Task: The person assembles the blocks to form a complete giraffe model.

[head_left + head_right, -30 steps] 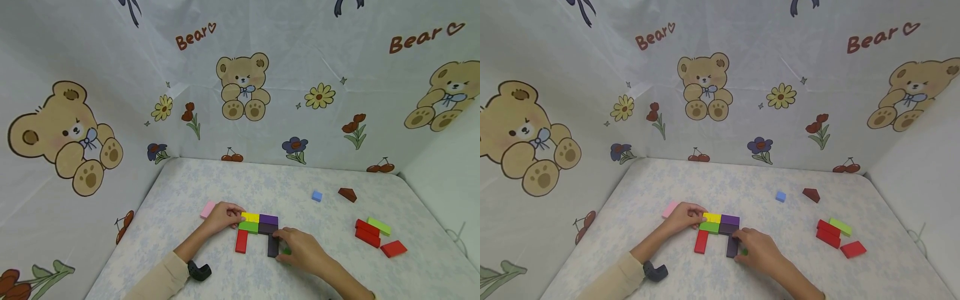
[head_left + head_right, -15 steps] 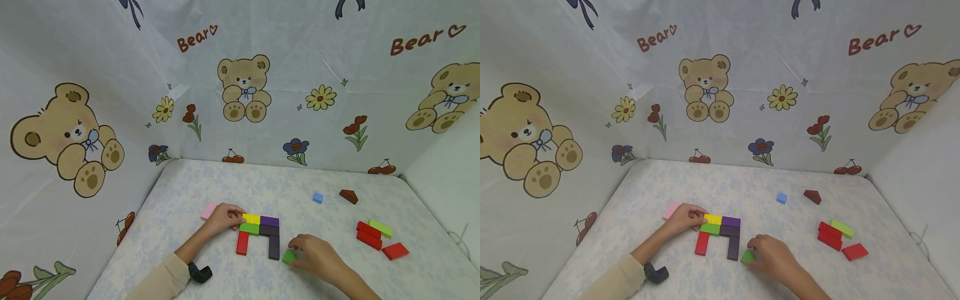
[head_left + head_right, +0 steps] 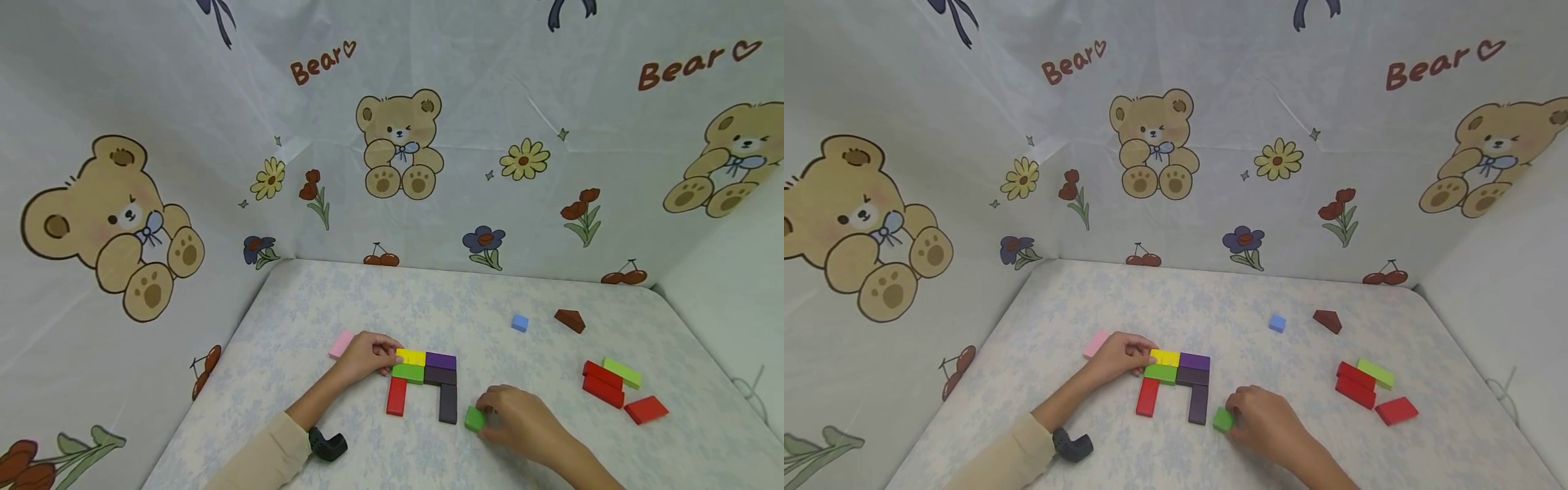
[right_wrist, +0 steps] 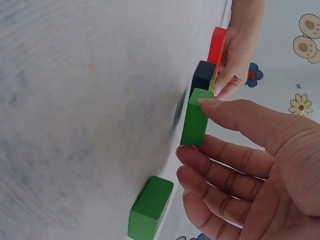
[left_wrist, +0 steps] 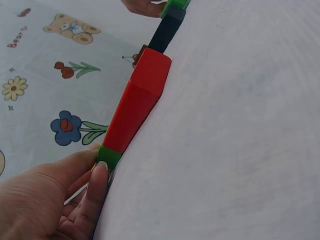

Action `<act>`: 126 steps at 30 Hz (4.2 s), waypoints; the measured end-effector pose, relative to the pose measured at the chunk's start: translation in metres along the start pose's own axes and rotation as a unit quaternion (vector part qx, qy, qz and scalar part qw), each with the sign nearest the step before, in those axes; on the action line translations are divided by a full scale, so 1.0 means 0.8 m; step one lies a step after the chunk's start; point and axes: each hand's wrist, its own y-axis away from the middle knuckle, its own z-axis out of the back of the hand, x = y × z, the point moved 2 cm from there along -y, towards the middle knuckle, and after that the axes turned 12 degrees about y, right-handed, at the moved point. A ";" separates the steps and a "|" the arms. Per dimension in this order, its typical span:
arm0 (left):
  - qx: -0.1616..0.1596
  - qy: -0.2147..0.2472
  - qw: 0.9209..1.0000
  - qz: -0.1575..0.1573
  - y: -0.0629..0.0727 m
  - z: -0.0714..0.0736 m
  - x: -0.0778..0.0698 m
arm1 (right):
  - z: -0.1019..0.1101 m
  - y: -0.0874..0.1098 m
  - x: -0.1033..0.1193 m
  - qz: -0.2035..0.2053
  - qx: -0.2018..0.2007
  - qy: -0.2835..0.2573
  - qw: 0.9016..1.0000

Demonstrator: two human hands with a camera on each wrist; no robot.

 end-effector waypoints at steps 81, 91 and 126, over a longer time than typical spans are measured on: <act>0.001 0.006 1.000 -0.002 -0.003 0.002 0.002 | -0.019 -0.059 0.130 0.163 -0.039 -0.023 0.986; 0.004 -0.005 1.000 -0.003 -0.004 0.003 0.000 | -0.018 -0.063 0.134 0.155 -0.041 -0.028 0.987; -0.002 -0.006 1.000 0.000 -0.004 0.002 0.002 | -0.013 -0.053 0.131 0.127 -0.076 -0.004 0.989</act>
